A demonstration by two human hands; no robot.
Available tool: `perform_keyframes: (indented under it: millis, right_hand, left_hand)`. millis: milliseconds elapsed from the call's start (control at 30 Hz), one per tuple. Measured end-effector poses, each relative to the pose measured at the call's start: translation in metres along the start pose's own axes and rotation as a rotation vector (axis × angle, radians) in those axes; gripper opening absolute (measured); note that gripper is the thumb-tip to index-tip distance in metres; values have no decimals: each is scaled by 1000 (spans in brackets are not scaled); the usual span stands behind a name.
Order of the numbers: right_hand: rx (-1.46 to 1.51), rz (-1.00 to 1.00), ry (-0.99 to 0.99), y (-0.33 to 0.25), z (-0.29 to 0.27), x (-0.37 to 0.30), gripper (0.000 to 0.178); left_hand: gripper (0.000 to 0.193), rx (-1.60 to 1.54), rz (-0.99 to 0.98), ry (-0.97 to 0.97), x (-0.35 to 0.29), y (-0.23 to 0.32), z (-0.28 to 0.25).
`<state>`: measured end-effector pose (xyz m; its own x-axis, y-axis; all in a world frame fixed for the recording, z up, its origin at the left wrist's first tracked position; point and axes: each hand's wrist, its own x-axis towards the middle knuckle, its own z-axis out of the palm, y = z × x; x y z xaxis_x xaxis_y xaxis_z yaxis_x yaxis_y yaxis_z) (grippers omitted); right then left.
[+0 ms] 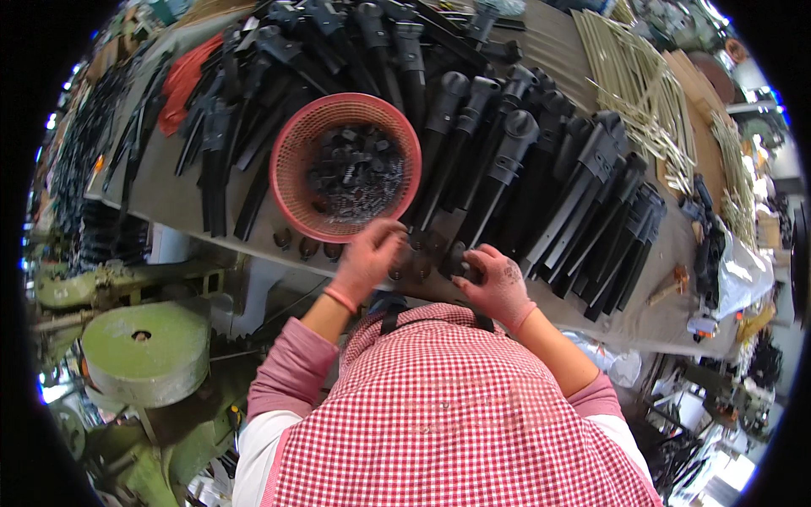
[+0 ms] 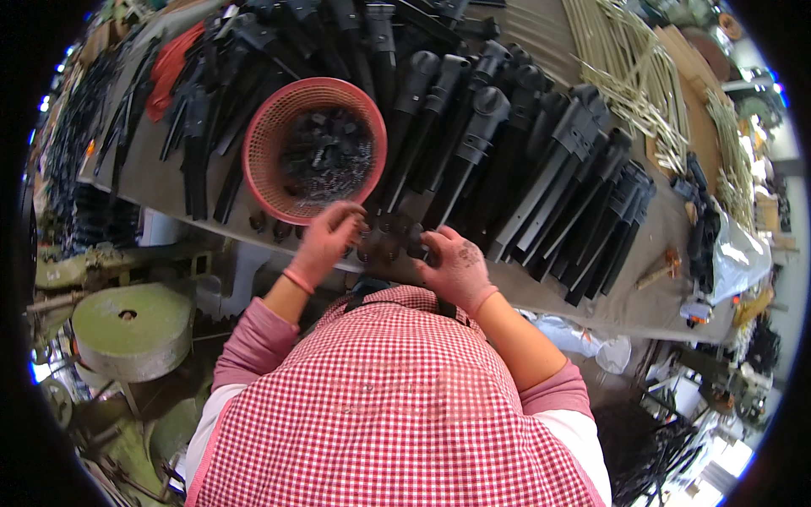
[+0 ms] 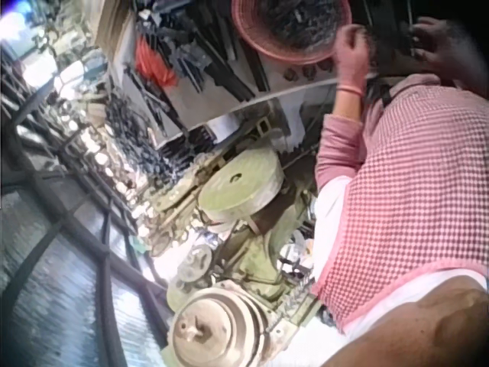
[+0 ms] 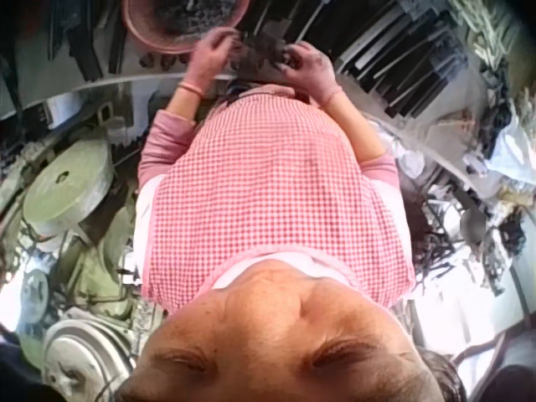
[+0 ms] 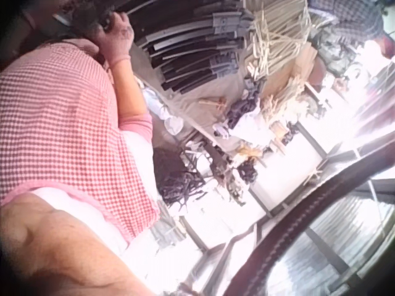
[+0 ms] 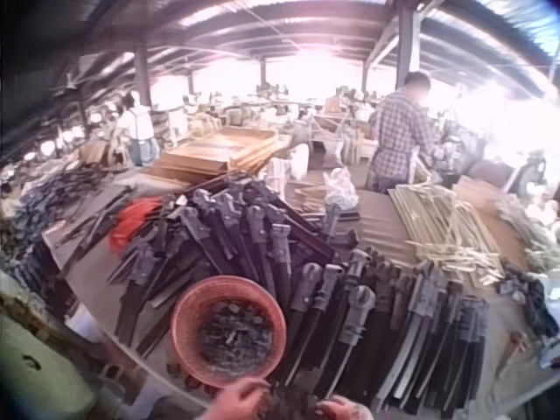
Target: The person assembles small metal components into larger black metal frames at a workbench. They pick parts from a red basket, fit them into the frames, and place the assembled units on the table. The person also uses a green bench grinder to smooth or shape the ends of some frames.
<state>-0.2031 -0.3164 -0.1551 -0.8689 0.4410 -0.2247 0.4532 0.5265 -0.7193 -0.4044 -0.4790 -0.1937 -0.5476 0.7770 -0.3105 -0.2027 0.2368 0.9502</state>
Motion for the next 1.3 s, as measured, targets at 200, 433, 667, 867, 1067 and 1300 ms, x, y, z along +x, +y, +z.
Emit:
perform_keyframes:
  millis: [200,433,667,867,1067,1300]
  right_hand:
    - [-508,439,-183,105,16,-78,31]
    - [-409,471,-75,114,65,-47,34]
    - [-139,123,210,50,29,-6,19]
    - [-363,-503,28,-33,66,143,20]
    - [-744,82,-634,-95,136,235,68]
    - [-654,181,-503,-92,159,247,89]
  left_hand:
    - [55,1052,445,348,118,-21,-68]
    - [43,1378,98,225,161,-15,-70]
    - [22,1033,404,515,127,-5,-99]
    - [21,964,498,497,55,-9,-113]
    - [20,939,472,547,8,-55,-108]
    - [25,884,514,845,41,-84,-103]
